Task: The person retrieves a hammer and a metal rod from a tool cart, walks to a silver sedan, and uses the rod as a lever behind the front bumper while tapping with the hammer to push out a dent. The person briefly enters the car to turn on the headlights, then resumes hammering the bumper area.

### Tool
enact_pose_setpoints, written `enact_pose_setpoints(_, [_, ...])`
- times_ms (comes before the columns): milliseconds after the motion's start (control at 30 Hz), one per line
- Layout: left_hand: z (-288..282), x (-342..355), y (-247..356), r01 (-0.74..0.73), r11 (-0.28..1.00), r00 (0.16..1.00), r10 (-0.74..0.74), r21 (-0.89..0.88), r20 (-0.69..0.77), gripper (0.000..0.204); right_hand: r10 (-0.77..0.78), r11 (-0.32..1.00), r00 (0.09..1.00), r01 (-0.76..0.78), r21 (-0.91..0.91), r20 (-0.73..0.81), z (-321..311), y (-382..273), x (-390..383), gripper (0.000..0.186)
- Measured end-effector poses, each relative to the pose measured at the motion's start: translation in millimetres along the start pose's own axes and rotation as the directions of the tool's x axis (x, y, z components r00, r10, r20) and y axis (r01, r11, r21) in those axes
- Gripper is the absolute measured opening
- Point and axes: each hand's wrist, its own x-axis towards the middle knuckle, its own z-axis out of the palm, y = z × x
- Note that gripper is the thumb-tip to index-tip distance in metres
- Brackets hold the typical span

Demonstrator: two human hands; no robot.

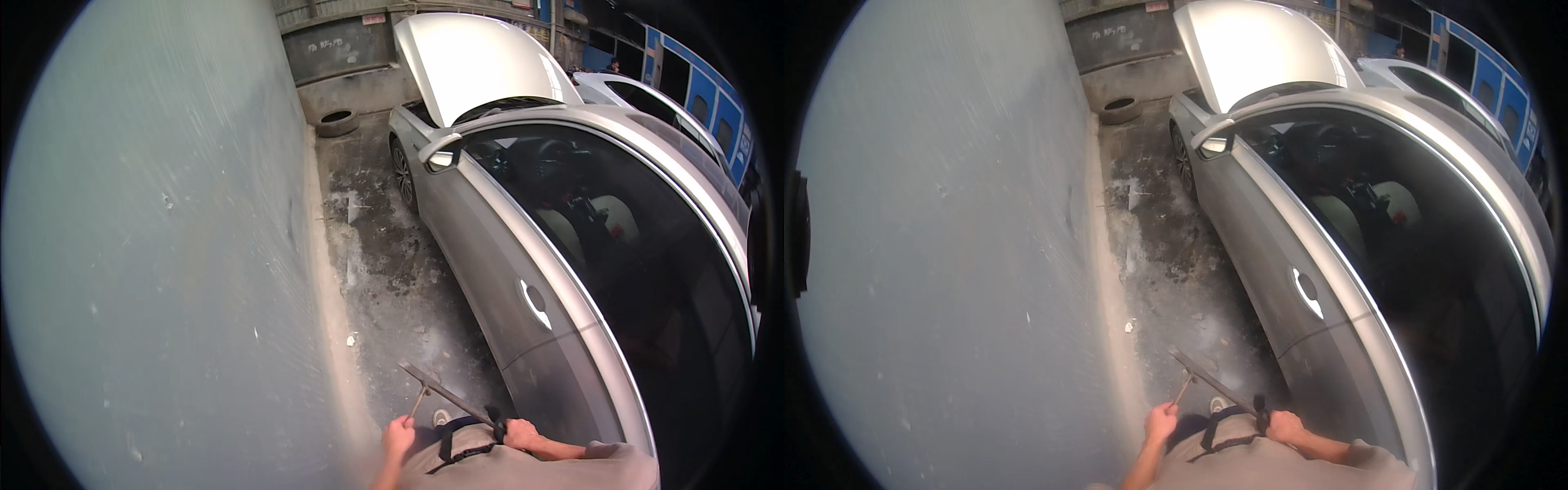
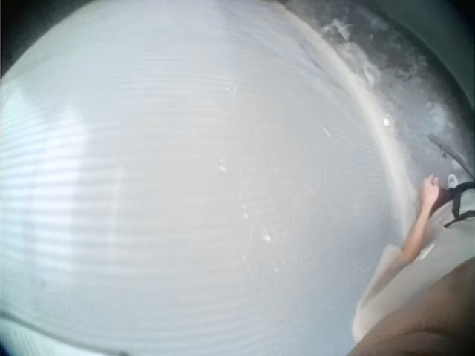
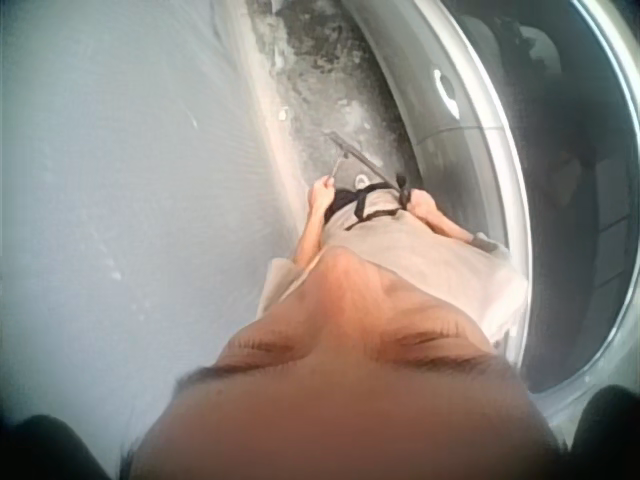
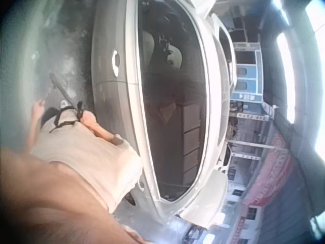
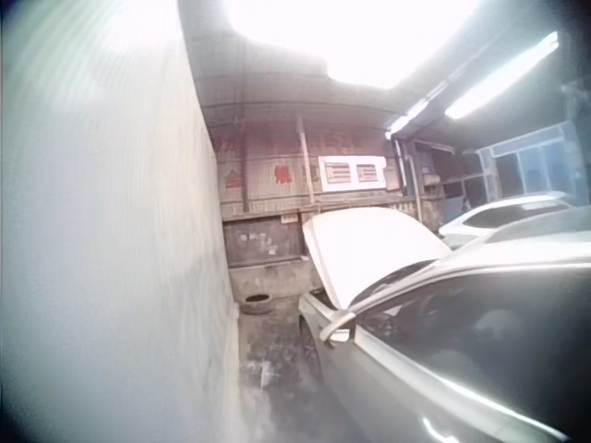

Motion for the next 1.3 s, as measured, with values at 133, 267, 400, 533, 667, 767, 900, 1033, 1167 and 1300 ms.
enact_pose_setpoints(133, [-38.3, 108.9, 18.4, 0.075, 0.959, 0.997, -0.081, -0.272, -0.012, 0.033, -0.044, 0.998, 0.996, 0.047, 0.045, -0.078, -65.5, -79.6, 78.8, 0.032])
enact_pose_setpoints(267, [-72.1, 261.2, 43.1, -0.018, 0.936, 0.997, -0.009, -0.351, -0.074, 0.036, -0.036, 0.998, 0.996, 0.041, 0.051, -0.079, -109.6, -168.8, 175.6, 0.033])
enact_pose_setpoints(400, [-138.7, 402.9, 84.3, -0.076, 0.993, 0.997, 0.078, -0.092, 0.017, 0.036, 0.014, 0.997, 0.994, -0.007, 0.071, -0.107, -143.0, -267.0, 264.5, 0.034])
enact_pose_setpoints(533, [-208.5, 516.2, 138.1, -0.077, 0.995, 0.993, 0.081, -0.058, 0.085, 0.035, 0.053, 0.985, 0.985, -0.024, 0.171, -0.166, -198.9, -349.1, 302.0, 0.03])
enact_pose_setpoints(667, [-241.1, 638.2, 178.3, -0.116, 0.988, 0.973, 0.091, 0.106, 0.214, 0.036, 0.122, 0.961, 0.981, -0.08, 0.264, -0.148, -260.8, -422.8, 357.7, 0.029])
enact_pose_setpoints(767, [-244.5, 735.0, 203.4, -0.174, 0.981, 0.962, 0.15, 0.084, 0.23, 0.036, 0.133, 0.956, 0.985, -0.097, 0.278, -0.113, -303.5, -462.1, 431.3, 0.03])
enact_pose_setpoints(900, [-260.8, 855.1, 252.3, -0.118, 0.993, 0.976, 0.113, 0.019, 0.186, 0.033, 0.133, 0.949, 0.987, -0.101, 0.299, -0.087, -378.1, -516.7, 528.8, 0.033])
enact_pose_setpoints(1033, [-291.6, 956.9, 292.2, -0.167, 0.956, 0.949, 0.09, 0.239, 0.301, 0.031, 0.102, 0.947, 0.991, -0.07, 0.314, -0.088, -473.4, -568.6, 598.4, 0.038])
enact_pose_setpoints(1167, [-301.2, 1050.5, 308.6, -0.019, 0.999, 0.972, 0.025, -0.028, 0.235, 0.031, 0.111, 0.922, 0.985, -0.051, 0.384, -0.135, -538.3, -612.7, 671.1, 0.038])
enact_pose_setpoints(1300, [-311.3, 1178.5, 327.8, 0.097, 0.97, 0.955, -0.028, -0.221, 0.295, 0.028, 0.184, 0.883, 0.98, -0.129, 0.452, -0.078, -590.2, -656.0, 758.2, 0.046])
